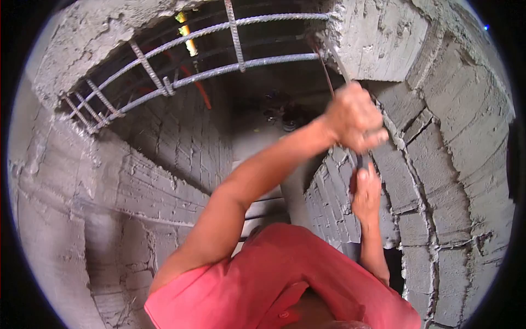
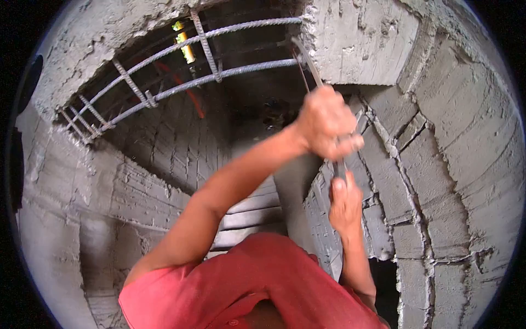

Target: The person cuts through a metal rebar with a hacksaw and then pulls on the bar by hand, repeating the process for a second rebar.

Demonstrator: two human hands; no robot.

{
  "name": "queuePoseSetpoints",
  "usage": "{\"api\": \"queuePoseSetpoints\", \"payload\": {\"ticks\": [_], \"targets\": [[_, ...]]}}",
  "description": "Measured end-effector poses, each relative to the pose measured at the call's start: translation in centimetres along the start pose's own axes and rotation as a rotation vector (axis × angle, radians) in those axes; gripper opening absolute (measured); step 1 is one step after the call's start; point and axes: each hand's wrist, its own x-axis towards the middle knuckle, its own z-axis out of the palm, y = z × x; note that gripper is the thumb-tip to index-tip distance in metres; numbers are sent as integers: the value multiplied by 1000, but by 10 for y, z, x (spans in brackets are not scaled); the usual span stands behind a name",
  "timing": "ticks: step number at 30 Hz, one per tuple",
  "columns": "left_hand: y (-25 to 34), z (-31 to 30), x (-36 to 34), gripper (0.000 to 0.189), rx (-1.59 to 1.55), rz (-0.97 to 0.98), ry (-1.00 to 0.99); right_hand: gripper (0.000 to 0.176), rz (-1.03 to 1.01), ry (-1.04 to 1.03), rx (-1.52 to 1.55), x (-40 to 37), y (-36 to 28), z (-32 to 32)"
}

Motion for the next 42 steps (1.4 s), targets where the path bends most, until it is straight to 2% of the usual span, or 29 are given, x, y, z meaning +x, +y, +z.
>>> {"api": "queuePoseSetpoints", "payload": {"ticks": [2, 3, 4, 5, 7, 8, 9, 10, 12, 13, 15, 17, 18, 19, 20, 22, 24, 26, 27, 29, 30, 31, 32, 34, 35, 37, 38, 40, 42], "targets": [[31, 9, -7, 43, -66, -5, 26, 55, -4, 39, 62, -31, 1, -4], [26, 20, -11, 42, -82, -99, 96, 51, 58, -16, 58, -17, -9, -18], [19, 13, -11, 37, -100, -89, 71, 49, 58, -32, 94, -10, -14, -13], [1, 7, -9, 37, -97, -89, 64, 48, -44, -38, 24, 3, -10, -7], [-44, 1, -2, 34, 88, 112, 65, 44, -199, -4, -123, 41, 14, 11], [-65, -3, 5, 33, 62, 95, 44, 43, -218, 75, -124, 66, -8, 20], [-75, -4, 6, 32, 44, 73, 24, 43, 21, -24, 55, 76, -21, 20], [-62, 3, -1, 32, 32, 36, 18, 45, 36, -44, 44, 65, -18, 13], [-40, 18, -1, 34, 57, 93, 105, 49, 90, -82, 23, 40, -9, -5], [-18, 23, -4, 33, -18, 29, 160, 50, 127, -119, 0, 18, -6, -17], [15, 19, -6, 33, -123, -45, 139, 50, 111, -55, 66, -8, -11, -22], [-17, 19, -4, 33, -48, 20, 163, 48, 123, -65, 113, 18, -5, -11], [-37, 21, -3, 33, 14, 69, 188, 48, -167, 6, -183, 53, 18, 6], [-67, 17, -1, 31, 143, 190, 114, 48, -439, 56, -478, 62, 30, 12], [-81, 7, 6, 27, 24, 37, 71, 48, -430, 36, -483, 60, 18, 8], [-72, 13, 6, 27, 43, 66, 89, 46, 65, -58, 82, 72, -18, 9], [-29, 21, -1, 30, 50, 92, 190, 46, 129, -136, -18, 27, -1, -15], [12, 18, -5, 32, -70, -33, 162, 43, -27, -47, 13, -5, -10, -22], [17, 13, -7, 32, -120, -82, 141, 42, 84, -95, 78, -11, -6, -23], [-16, 20, -5, 34, 42, 3, 208, 40, -5, -120, -23, 23, -3, -17], [-50, 22, -3, 34, 83, 159, 243, 38, -162, 21, -259, 45, 5, 1], [-75, 13, 1, 31, 171, 174, 143, 33, 12, -38, -40, 76, -21, 9], [-88, 11, 5, 29, 107, 63, 79, 35, -472, 276, -447, 82, 18, 19], [-72, 35, -12, 27, -166, -34, 16, 41, -354, -86, -471, 62, 38, -3], [-35, 26, -9, 27, 205, 38, 5, 51, -156, -108, -396, 30, 48, -15], [18, 41, -18, 31, 37, -66, 235, 58, 62, -128, -87, -20, 31, -30], [20, 41, -18, 31, 67, -60, 234, 58, 37, -142, -78, -20, 19, -33], [6, 41, -13, 36, 13, -58, 262, 42, 225, -141, -4, -7, 6, -28], [-64, 57, -12, 38, 128, 13, 131, 58, -380, 111, -546, 43, 78, -8]]}}
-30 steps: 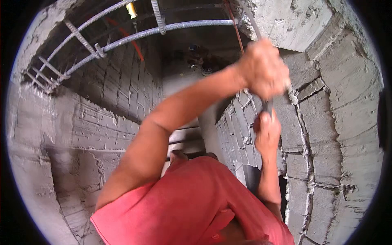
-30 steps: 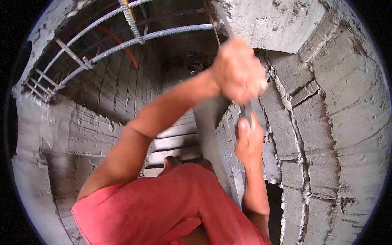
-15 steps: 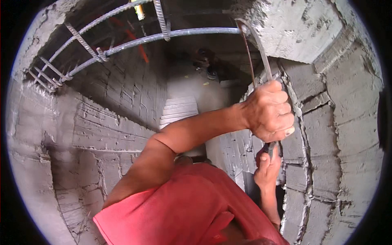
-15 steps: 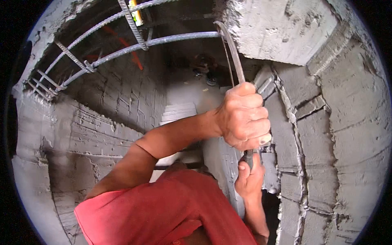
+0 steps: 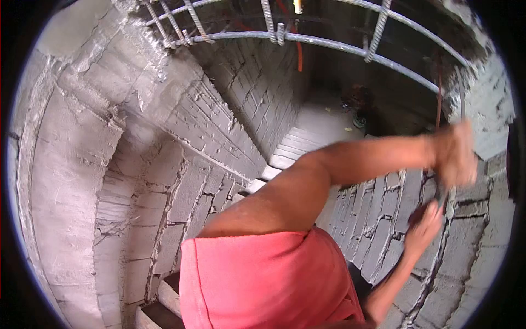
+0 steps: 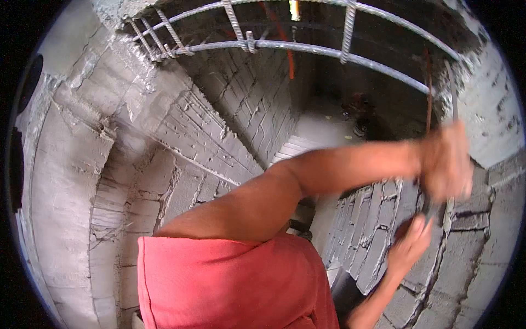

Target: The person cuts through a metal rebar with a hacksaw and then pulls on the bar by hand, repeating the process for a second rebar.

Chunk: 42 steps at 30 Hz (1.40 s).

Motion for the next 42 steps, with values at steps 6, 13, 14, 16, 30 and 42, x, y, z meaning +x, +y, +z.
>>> {"api": "queuePoseSetpoints", "payload": {"ticks": [6, 13, 14, 16, 30, 42], "targets": [[59, -29, -1, 32, -56, -61, -13, 66, 360, -186, 291, -27, -46, -38], [-31, -22, 11, 36, 17, 71, 63, 40, 219, -52, 429, 74, -65, -5], [-20, -20, 10, 36, 4, 62, 63, 40, 317, -132, 481, 67, -64, -13], [2, -27, 12, 34, 30, 96, 34, 41, 341, -155, 445, 38, -58, -21], [70, -20, 1, 32, -112, -51, 87, 51, 300, -112, 425, -12, -63, -50], [85, -19, -2, 34, -93, -98, 111, 53, 428, -229, 501, -30, -60, -63]]}}
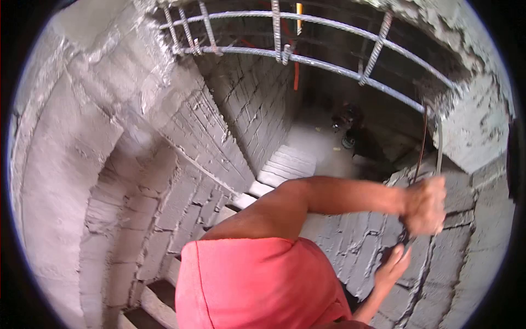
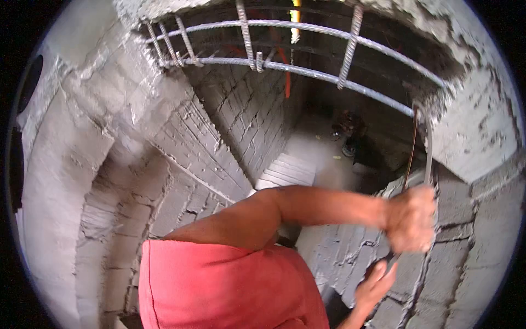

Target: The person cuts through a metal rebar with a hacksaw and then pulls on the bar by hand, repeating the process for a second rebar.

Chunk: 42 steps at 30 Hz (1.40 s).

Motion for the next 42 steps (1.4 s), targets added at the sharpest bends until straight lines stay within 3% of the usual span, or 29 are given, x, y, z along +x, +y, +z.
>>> {"api": "queuePoseSetpoints", "payload": {"ticks": [1, 3, 5, 6, 8, 10, 12, 13, 15, 16, 17, 18, 19, 21, 23, 24, 26, 28, 30, 31, 33, 35, 37, 38, 39, 41, 42], "targets": [[4, -8, 0, 34, -113, -43, 2, 54, -56, 64, -23, 0, -25, 6], [-23, 10, -13, 34, 73, -9, -102, 58, -85, 108, 49, 19, -29, 19], [-72, -12, 16, 33, 51, 124, -113, 53, -486, 239, -321, 82, 13, 26], [-85, -14, 27, 33, 52, 136, -112, 53, -492, 250, -320, 92, 0, 24], [-82, -17, 27, 34, 62, 27, -39, 49, 138, -114, 113, 81, -29, 12], [-40, -21, 19, 34, 145, 116, -197, 47, -224, 140, -273, 37, 15, 14], [-7, -5, -4, 32, -39, -14, 3, 46, 276, -96, 24, 4, -19, 1], [-18, -8, 1, 32, -29, 1, 0, 46, 259, -94, 32, 11, -9, 9], [-40, -14, 8, 30, 106, 79, -140, 47, -263, 170, -232, 31, 27, 26], [-75, 7, 1, 31, 62, 129, -69, 51, -304, 236, -351, 60, 22, 31], [-97, -4, 16, 31, 117, 82, -77, 53, -14, 33, -217, 90, -25, 25], [-113, -3, 29, 31, 47, 82, 41, 56, 269, -173, -65, 105, -64, 13], [-102, 0, 24, 31, 37, 71, 24, 56, 287, -178, -52, 93, -43, 15], [-74, -2, 21, 34, 66, 106, -100, 56, -117, 124, -243, 67, 21, 21], [-16, -13, 12, 33, 115, 2, -161, 55, -158, 43, -141, 20, 4, 2], [-14, -11, 10, 33, 136, 25, -163, 55, -186, 48, -127, 21, -15, 3], [-9, -6, 3, 30, -119, -45, 28, 54, -149, -1, 79, 13, -40, 6], [-56, -7, 7, 30, 20, 121, -111, 52, -168, 78, -264, 46, 27, 19], [-95, -14, 29, 31, 107, 75, -64, 48, -22, -66, -82, 92, -40, 16], [-100, -14, 30, 31, 17, 39, -43, 48, -2, -73, -86, 78, -29, 13], [-65, -11, 17, 30, 61, 131, -146, 48, -154, 162, -258, 55, 2, 20], [-10, 1, -4, 31, 74, -13, -139, 52, -147, 35, -154, 25, -6, 6], [-12, 0, -2, 30, 78, -13, -98, 58, -44, -14, 32, 2, -31, 4], [-16, -1, -1, 29, 60, 3, -80, 48, -82, -4, 4, 17, -15, 6], [-47, -13, 13, 29, 102, 115, -104, 47, -186, 96, -136, 46, 7, 17], [-103, -12, 22, 33, 108, 61, -89, 46, -299, 196, -282, 95, -8, 30], [-106, -15, 29, 33, 71, 71, -54, 47, -55, 40, -173, 103, -40, 22]]}}
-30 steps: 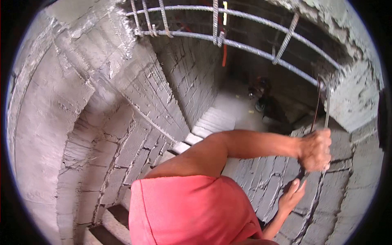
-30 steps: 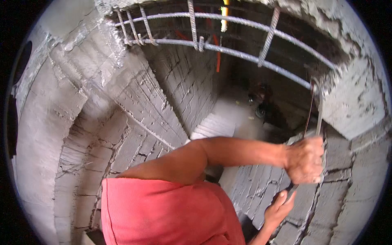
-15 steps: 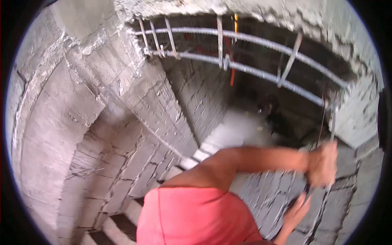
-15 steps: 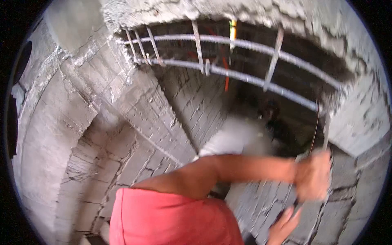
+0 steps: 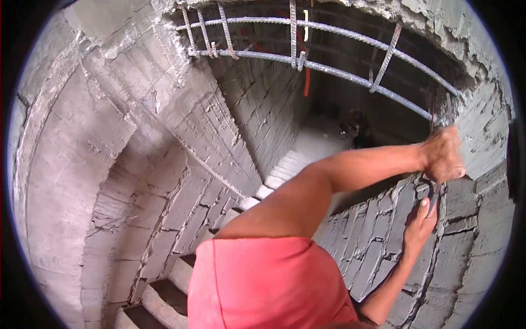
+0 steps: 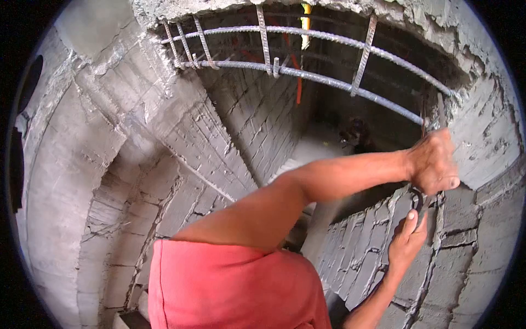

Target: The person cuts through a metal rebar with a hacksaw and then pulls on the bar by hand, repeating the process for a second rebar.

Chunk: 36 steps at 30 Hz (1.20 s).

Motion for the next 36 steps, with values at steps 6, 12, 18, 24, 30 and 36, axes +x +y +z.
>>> {"api": "queuePoseSetpoints", "payload": {"ticks": [6, 12, 18, 24, 30, 36], "targets": [[91, 9, -26, 32, 20, -74, -15, 35, -40, -7, 94, -97, 58, -7], [-15, 14, 0, 32, 105, 87, -92, 42, 28, -57, -21, -2, 25, -2], [91, 13, -24, 31, -19, -74, -68, 47, -179, 155, -21, -77, 40, 0], [-18, 16, -4, 29, 35, 38, -54, 40, 165, -161, 325, 17, 9, -1], [85, 10, -20, 27, -64, -107, 14, 50, -198, 47, 75, -69, 38, -9], [-13, 2, -2, 28, 7, -6, -1, 37, 82, -88, 272, 20, -11, 7]]}}
